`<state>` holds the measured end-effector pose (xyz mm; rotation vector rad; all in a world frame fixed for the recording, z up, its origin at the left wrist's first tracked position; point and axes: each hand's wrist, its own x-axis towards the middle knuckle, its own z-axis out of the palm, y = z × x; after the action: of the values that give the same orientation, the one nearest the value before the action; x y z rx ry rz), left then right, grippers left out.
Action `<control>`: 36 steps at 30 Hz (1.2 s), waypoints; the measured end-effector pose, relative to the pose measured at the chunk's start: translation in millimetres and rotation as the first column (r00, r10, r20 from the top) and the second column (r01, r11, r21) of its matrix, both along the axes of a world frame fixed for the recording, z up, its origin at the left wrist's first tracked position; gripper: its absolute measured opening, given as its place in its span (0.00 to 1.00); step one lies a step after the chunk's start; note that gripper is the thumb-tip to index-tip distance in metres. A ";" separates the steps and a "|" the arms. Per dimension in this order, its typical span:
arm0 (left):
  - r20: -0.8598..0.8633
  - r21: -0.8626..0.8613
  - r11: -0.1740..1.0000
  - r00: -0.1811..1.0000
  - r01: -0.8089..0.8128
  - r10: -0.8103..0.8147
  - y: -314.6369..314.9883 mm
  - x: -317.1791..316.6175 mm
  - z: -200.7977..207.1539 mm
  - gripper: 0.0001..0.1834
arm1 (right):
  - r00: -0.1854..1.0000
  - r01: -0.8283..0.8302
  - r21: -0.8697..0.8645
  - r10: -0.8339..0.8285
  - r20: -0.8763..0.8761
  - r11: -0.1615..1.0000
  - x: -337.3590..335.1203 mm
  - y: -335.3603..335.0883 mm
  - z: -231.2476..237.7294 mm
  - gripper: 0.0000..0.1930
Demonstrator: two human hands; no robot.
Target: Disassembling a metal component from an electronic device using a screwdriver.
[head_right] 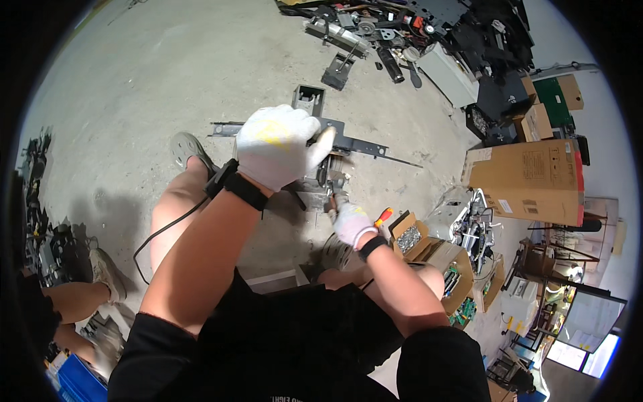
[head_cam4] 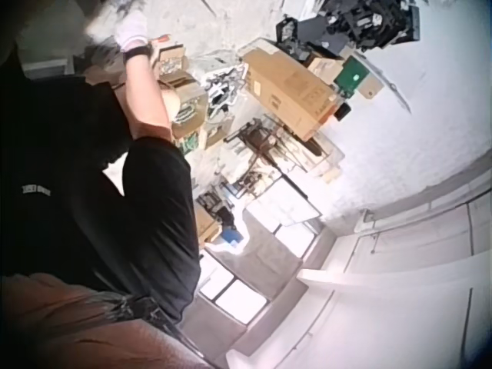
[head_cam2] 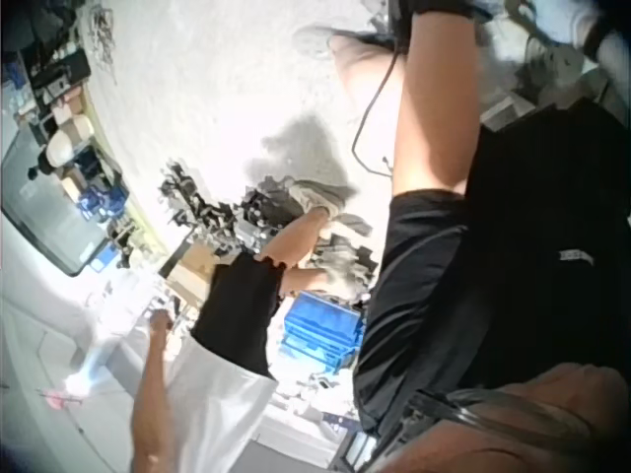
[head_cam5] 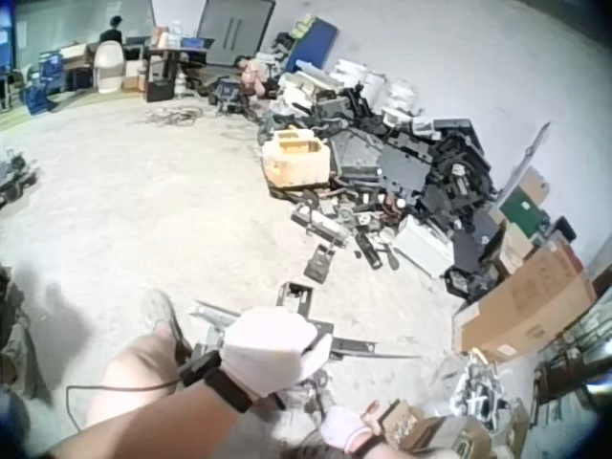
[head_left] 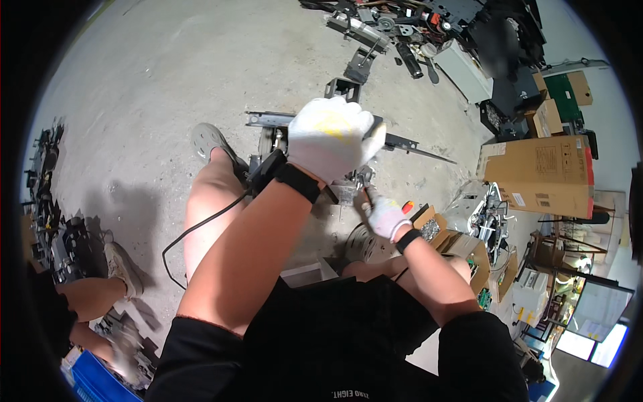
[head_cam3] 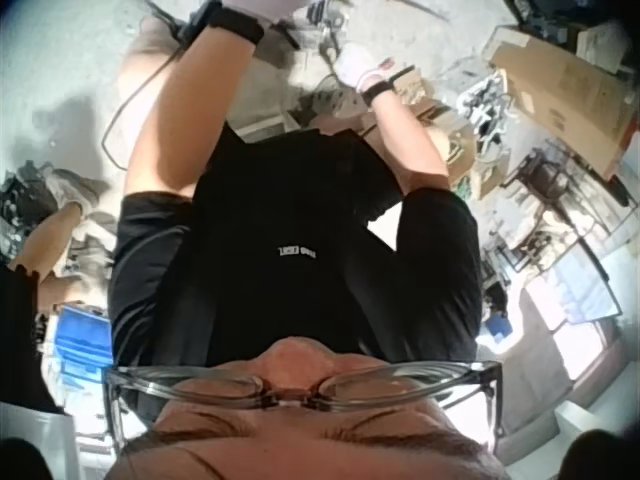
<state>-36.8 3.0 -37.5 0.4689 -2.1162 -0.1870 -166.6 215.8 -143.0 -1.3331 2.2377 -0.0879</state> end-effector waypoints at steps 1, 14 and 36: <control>-0.023 0.006 1.000 0.999 -0.024 0.024 2.0 0.1 0.1 0.12 | 1.000 0.012 0.105 -0.011 -0.002 0.994 4.1 1.6 -11.6 0.28; -0.027 -0.003 1.000 1.000 0.012 -0.012 3.3 -1.8 0.7 0.10 | 0.995 -0.040 -0.087 0.047 0.085 0.995 -25.8 15.8 -14.1 0.21; 0.065 0.028 0.998 0.997 0.051 -0.052 2.8 7.0 -0.9 0.11 | 0.930 0.353 -0.162 -0.326 0.171 0.921 -54.1 -68.1 -9.5 0.25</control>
<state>-29.9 5.8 -38.3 0.4412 -2.1939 -0.2317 -220.7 147.7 -152.5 -0.9764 2.3608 -0.5179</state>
